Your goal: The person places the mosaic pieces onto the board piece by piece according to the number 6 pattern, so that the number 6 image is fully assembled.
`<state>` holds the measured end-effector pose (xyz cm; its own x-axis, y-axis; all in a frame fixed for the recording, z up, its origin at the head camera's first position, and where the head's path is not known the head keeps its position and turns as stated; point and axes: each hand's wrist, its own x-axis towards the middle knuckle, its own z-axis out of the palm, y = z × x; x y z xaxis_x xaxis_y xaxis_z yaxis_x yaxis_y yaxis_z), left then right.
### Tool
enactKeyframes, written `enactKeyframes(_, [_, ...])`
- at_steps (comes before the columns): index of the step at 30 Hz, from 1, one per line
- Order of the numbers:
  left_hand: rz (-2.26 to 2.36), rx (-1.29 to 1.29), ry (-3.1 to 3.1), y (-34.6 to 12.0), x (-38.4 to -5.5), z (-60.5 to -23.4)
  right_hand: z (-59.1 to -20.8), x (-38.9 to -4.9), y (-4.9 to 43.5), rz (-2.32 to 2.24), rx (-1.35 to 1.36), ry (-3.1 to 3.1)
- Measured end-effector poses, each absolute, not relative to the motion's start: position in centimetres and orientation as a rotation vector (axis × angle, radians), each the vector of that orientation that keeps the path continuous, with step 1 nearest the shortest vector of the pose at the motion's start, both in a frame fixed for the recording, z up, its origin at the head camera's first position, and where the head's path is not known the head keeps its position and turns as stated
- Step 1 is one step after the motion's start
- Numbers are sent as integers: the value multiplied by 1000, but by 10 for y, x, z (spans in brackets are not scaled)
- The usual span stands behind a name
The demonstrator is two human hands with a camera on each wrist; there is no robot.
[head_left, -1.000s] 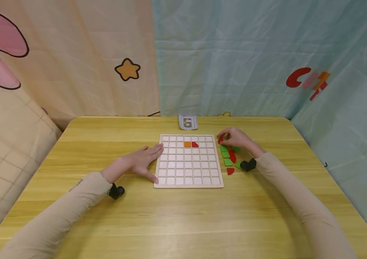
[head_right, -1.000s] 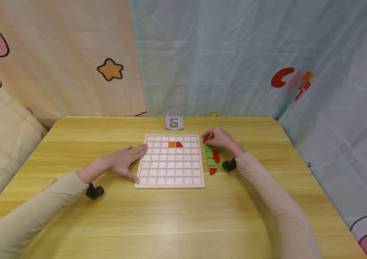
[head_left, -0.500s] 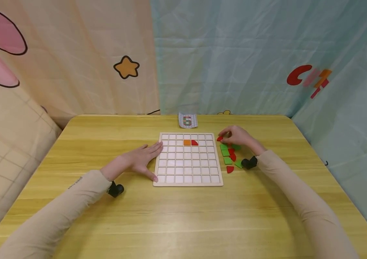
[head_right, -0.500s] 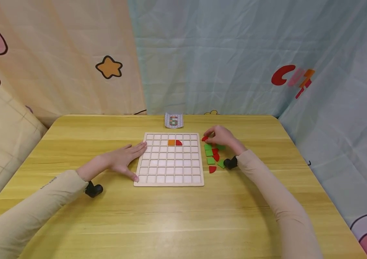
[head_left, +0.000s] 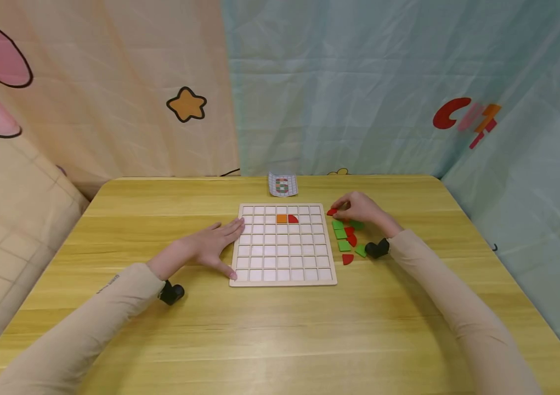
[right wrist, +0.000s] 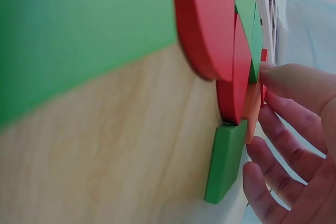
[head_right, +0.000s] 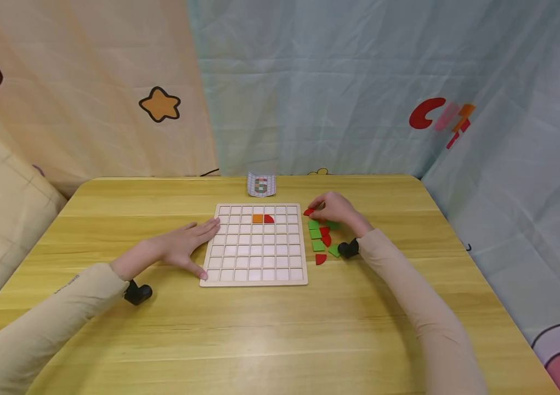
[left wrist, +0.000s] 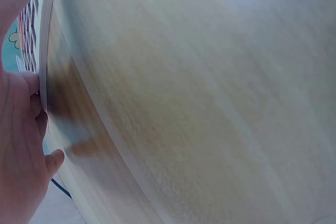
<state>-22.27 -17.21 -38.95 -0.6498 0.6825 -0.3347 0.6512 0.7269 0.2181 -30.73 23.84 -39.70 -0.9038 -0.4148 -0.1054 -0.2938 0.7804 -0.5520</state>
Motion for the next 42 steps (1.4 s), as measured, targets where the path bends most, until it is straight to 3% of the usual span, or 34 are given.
enactKeyframes(42, [94,1019,2541,-171,-220,-389,-378,-285,206,-708,-452,2956])
